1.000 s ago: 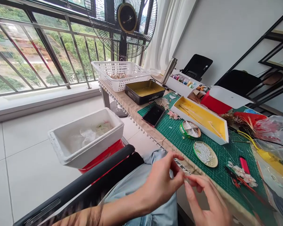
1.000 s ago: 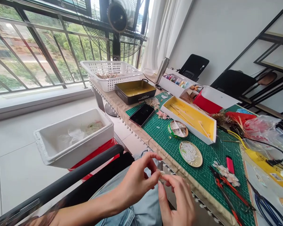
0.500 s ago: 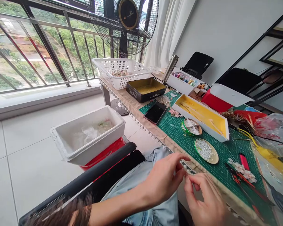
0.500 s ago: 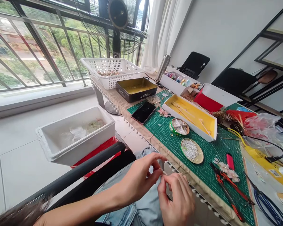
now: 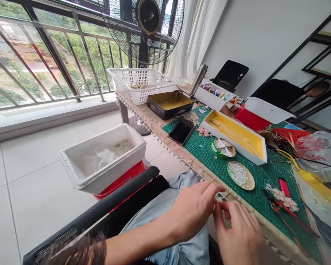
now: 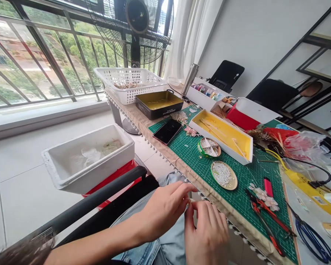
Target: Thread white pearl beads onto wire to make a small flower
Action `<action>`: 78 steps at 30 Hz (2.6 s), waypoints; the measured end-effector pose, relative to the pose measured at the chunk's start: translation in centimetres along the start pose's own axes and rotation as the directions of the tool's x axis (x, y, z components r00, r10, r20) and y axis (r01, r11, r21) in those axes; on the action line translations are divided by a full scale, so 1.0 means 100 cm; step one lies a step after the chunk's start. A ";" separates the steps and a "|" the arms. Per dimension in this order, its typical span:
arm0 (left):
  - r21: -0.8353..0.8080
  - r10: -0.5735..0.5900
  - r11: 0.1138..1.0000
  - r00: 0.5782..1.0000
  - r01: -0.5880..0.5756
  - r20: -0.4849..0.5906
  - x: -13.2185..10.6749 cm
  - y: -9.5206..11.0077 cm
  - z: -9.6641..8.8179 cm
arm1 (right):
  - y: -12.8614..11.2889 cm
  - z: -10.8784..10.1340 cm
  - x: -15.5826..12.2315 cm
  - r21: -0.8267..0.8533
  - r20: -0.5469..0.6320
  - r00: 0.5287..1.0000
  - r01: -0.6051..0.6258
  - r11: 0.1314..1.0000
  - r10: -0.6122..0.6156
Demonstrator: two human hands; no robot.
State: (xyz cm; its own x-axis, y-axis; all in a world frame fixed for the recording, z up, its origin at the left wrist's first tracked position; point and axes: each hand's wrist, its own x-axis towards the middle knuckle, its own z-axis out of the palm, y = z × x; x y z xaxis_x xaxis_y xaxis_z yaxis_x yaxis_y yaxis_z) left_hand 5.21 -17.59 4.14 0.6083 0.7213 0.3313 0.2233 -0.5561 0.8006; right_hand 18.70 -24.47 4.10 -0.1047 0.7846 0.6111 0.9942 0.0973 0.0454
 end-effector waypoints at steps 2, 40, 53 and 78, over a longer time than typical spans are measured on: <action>0.052 0.057 0.997 0.998 -0.057 0.010 0.000 -0.001 0.000 | 0.000 -0.001 0.001 -0.051 -0.005 1.000 0.025 0.998 -0.026; -0.589 -0.301 0.764 0.953 0.263 0.035 0.003 -0.005 0.016 | -0.001 0.012 -0.016 0.692 0.468 0.577 -0.710 0.128 0.669; -0.321 -0.157 0.939 0.985 0.125 -0.074 0.002 0.000 0.019 | -0.008 0.007 -0.014 0.583 0.282 0.574 -0.739 0.338 0.769; -0.695 -0.429 0.642 0.903 0.324 0.024 0.042 -0.021 0.044 | 0.046 0.029 -0.006 0.667 0.664 0.664 -0.734 0.129 0.342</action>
State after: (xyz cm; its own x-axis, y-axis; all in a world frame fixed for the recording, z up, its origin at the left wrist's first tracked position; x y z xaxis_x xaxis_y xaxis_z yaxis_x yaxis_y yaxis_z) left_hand 10.67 -15.17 1.67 0.4718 0.8799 -0.0568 -0.1887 0.1637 0.9683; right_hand 23.26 -22.71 1.63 0.2552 0.9613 -0.1037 0.1895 -0.1549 -0.9696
